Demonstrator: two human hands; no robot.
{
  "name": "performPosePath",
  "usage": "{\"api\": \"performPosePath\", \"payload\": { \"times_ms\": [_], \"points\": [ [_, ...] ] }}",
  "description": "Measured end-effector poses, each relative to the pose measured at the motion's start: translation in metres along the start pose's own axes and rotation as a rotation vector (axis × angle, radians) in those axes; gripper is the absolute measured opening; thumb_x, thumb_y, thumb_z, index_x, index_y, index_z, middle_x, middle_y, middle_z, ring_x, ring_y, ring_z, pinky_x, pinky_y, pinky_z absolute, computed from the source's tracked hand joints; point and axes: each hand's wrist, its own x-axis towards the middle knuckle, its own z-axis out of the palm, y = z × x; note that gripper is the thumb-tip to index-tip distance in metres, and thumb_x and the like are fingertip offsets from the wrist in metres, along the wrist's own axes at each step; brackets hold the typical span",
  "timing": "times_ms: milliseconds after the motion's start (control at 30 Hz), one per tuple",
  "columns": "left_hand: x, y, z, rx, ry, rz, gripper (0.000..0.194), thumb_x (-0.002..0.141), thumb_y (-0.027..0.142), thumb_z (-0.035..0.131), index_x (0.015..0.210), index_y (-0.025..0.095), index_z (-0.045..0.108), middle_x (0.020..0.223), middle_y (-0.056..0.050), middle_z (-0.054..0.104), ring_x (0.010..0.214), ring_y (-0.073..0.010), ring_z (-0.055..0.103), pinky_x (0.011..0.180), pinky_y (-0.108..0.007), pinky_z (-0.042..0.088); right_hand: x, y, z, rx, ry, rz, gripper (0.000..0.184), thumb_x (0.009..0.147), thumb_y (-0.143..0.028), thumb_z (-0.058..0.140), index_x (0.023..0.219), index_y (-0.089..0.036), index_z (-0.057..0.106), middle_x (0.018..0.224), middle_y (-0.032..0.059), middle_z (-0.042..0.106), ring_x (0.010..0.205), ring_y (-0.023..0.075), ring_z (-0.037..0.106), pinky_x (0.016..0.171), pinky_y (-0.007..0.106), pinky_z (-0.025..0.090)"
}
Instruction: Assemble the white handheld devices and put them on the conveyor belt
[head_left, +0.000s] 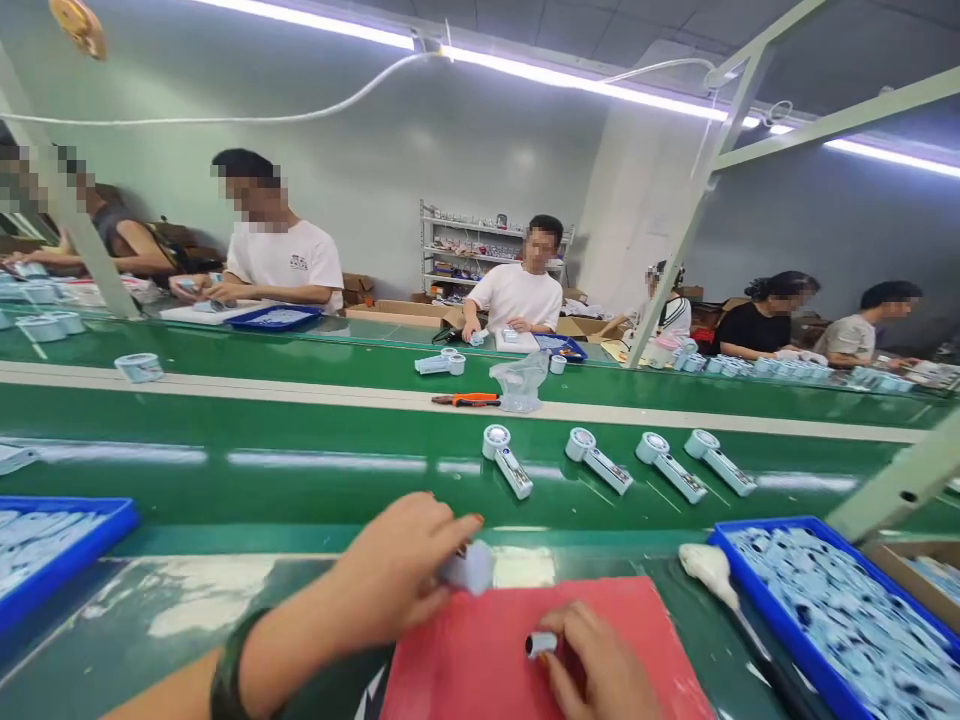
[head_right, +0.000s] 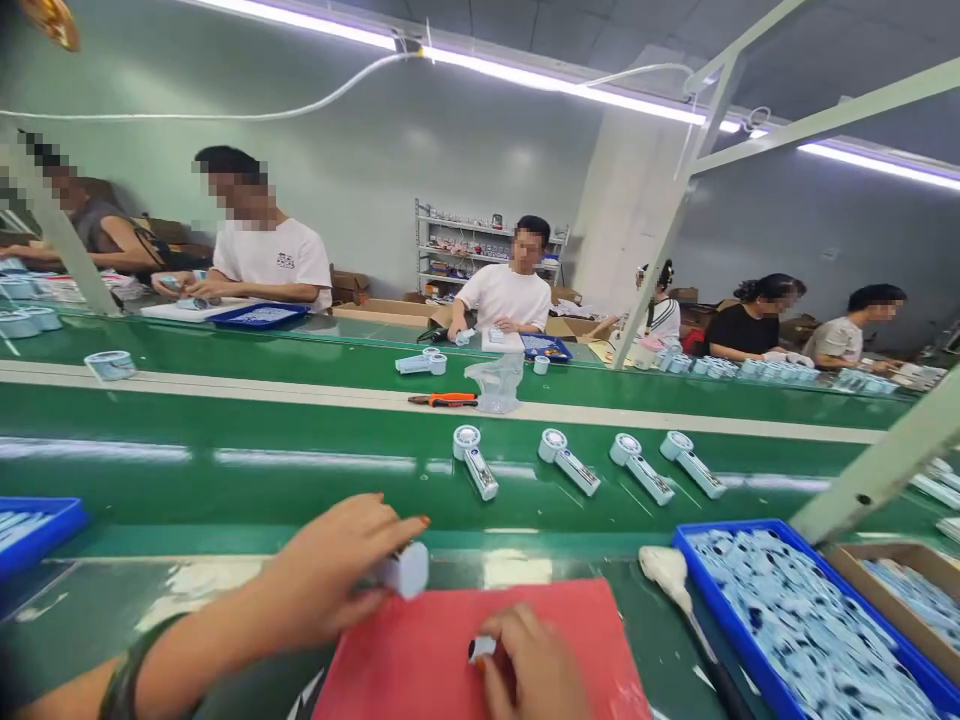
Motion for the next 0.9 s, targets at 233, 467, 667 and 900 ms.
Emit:
{"api": "performPosePath", "payload": {
  "times_ms": [233, 467, 667, 900],
  "points": [
    [0.016, 0.119, 0.055, 0.161, -0.021, 0.248, 0.053, 0.085, 0.012, 0.067, 0.136, 0.019, 0.051, 0.094, -0.005, 0.064, 0.087, -0.0269, 0.061, 0.098, -0.052, 0.044, -0.055, 0.020, -0.062, -0.164, 0.090, 0.200, 0.019, 0.097, -0.017, 0.055, 0.109, -0.021, 0.069, 0.100, 0.0055, 0.068, 0.087, 0.0205, 0.065, 0.077, 0.032, 0.046],
    [0.005, 0.082, 0.056, -0.080, -0.171, 0.191, 0.031, 0.090, 0.017, 0.067, 0.119, 0.022, 0.058, 0.108, -0.004, 0.064, 0.094, -0.0227, 0.060, 0.083, -0.036, 0.046, -0.065, 0.008, -0.072, -0.034, 0.214, 0.104, 0.016, 0.096, -0.017, 0.058, 0.108, -0.021, 0.068, 0.098, 0.0032, 0.066, 0.082, 0.0167, 0.061, 0.072, 0.030, 0.043],
    [0.003, 0.092, 0.060, -0.047, -0.112, 0.138, 0.019, 0.098, 0.020, 0.056, 0.117, 0.020, 0.060, 0.105, -0.006, 0.065, 0.093, -0.0229, 0.059, 0.081, -0.036, 0.048, -0.053, -0.004, -0.065, -0.013, 0.210, -0.034, 0.018, 0.097, -0.020, 0.054, 0.110, -0.020, 0.067, 0.100, 0.0056, 0.067, 0.088, 0.0191, 0.062, 0.077, 0.032, 0.046],
    [0.002, 0.091, 0.054, -0.365, -0.069, 0.001, 0.042, 0.096, 0.027, 0.059, 0.138, 0.024, 0.051, 0.136, -0.009, 0.056, 0.123, -0.0254, 0.055, 0.104, -0.042, 0.051, -0.033, -0.023, -0.054, -0.061, 0.130, -0.087, 0.018, 0.097, -0.022, 0.052, 0.106, -0.019, 0.068, 0.092, 0.0049, 0.064, 0.077, 0.0182, 0.059, 0.068, 0.032, 0.043]
  ]
}}
